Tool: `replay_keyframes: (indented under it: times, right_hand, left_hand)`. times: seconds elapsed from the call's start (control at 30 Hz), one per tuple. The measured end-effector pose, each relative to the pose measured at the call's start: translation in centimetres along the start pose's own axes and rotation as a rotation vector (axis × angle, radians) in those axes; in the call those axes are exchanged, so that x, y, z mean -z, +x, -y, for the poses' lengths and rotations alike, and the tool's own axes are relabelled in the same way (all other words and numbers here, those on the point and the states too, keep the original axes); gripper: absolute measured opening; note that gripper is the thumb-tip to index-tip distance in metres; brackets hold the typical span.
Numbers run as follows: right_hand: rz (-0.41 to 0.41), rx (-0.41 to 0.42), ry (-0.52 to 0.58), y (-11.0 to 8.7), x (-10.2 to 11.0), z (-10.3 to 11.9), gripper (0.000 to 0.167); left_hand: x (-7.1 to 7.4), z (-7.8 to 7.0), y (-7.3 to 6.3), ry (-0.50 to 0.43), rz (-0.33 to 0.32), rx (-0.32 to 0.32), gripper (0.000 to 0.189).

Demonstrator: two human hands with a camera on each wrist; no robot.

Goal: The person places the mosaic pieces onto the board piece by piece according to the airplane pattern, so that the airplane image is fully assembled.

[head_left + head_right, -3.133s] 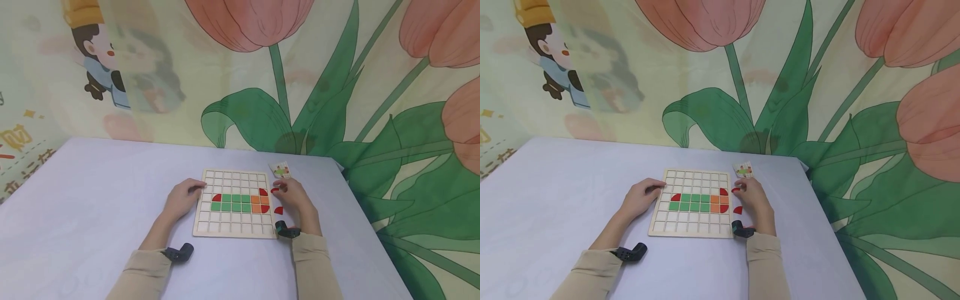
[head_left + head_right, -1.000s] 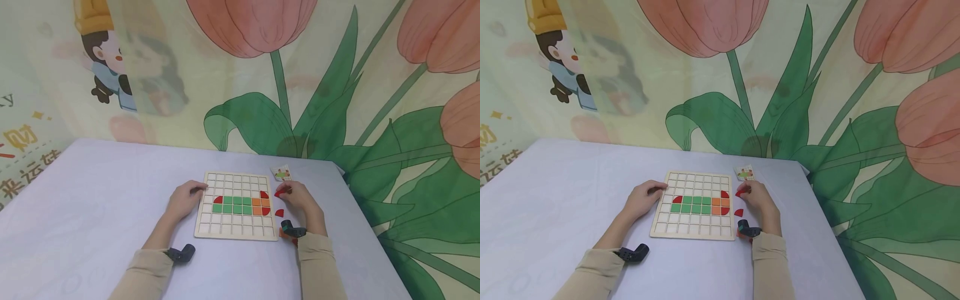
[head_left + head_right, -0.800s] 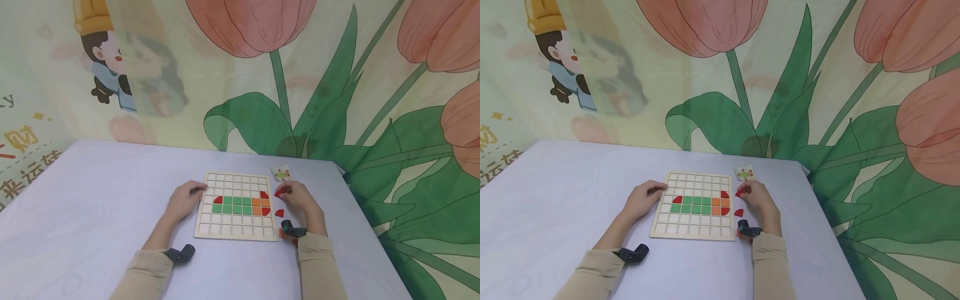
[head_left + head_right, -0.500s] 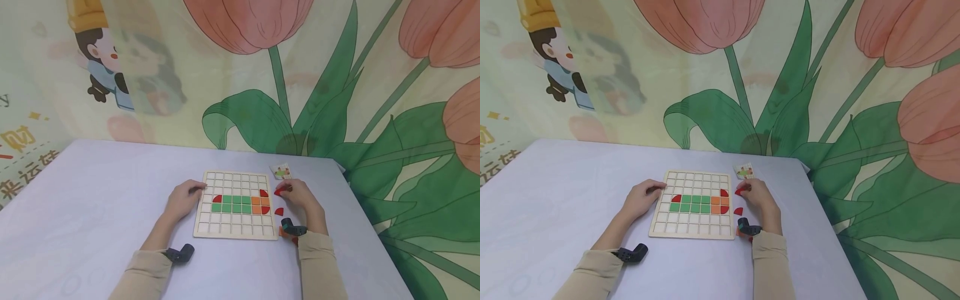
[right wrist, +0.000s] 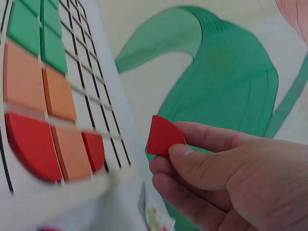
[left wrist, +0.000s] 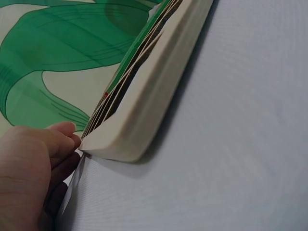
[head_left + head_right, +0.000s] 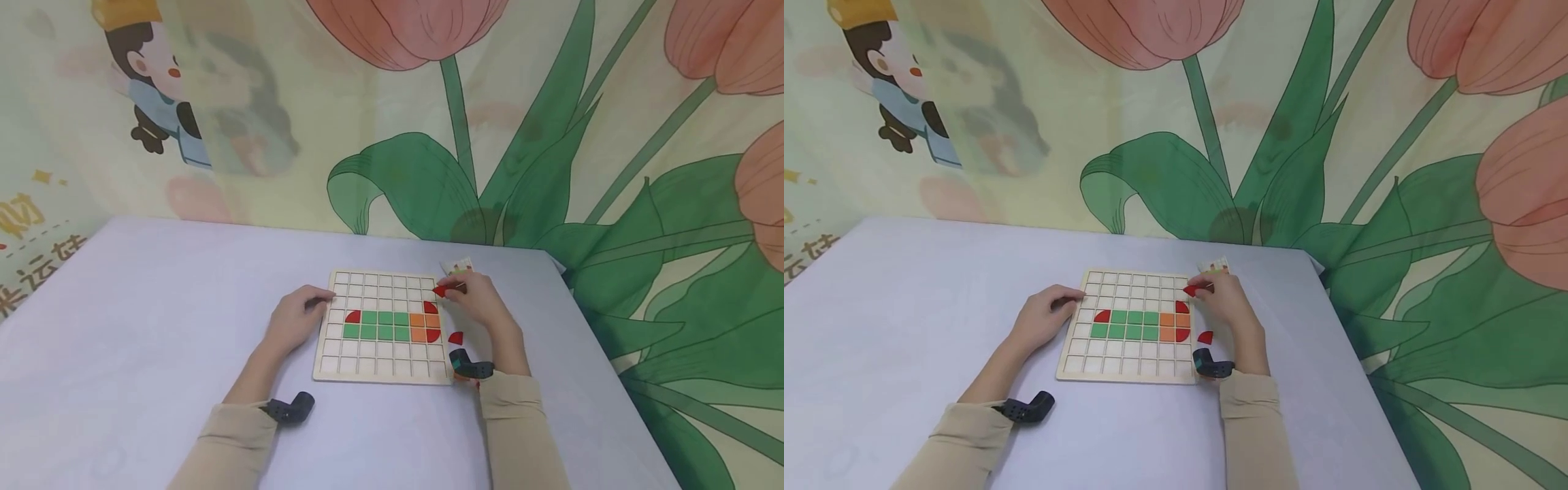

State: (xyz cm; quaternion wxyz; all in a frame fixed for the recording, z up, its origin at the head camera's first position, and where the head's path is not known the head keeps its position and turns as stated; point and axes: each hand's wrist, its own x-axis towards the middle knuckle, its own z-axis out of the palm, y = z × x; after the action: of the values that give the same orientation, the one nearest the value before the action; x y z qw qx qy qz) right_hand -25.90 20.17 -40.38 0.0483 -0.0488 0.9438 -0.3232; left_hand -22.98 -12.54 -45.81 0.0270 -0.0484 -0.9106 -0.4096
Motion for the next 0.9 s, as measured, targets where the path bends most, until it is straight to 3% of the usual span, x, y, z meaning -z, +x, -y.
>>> replay_keyframes:
  times: [0.17,0.33,0.53,0.7,0.9]
  right_hand:
    - [-0.003,0.078,0.049,-0.1,-1.1,3.1,0.022]
    - [-0.019,0.211,0.025,-0.7,-3.4,6.7,0.018]
    - [0.048,0.339,-0.032,-1.3,-7.0,9.9,0.018]
    - [0.120,0.355,-0.052,-1.7,-9.4,11.2,0.017]
    - [0.112,0.385,-0.099,-1.9,-10.7,11.3,0.013]
  left_hand:
    - [0.2,-0.2,0.0,0.003,0.004,0.001,0.027]
    - [0.2,-0.2,0.0,0.006,0.007,0.005,0.028]
    - [0.3,-0.1,0.1,0.005,0.009,-0.016,0.027]
    - [0.3,0.1,0.1,0.012,0.001,-0.032,0.026]
    - [0.2,0.1,0.1,0.011,0.001,-0.025,0.026]
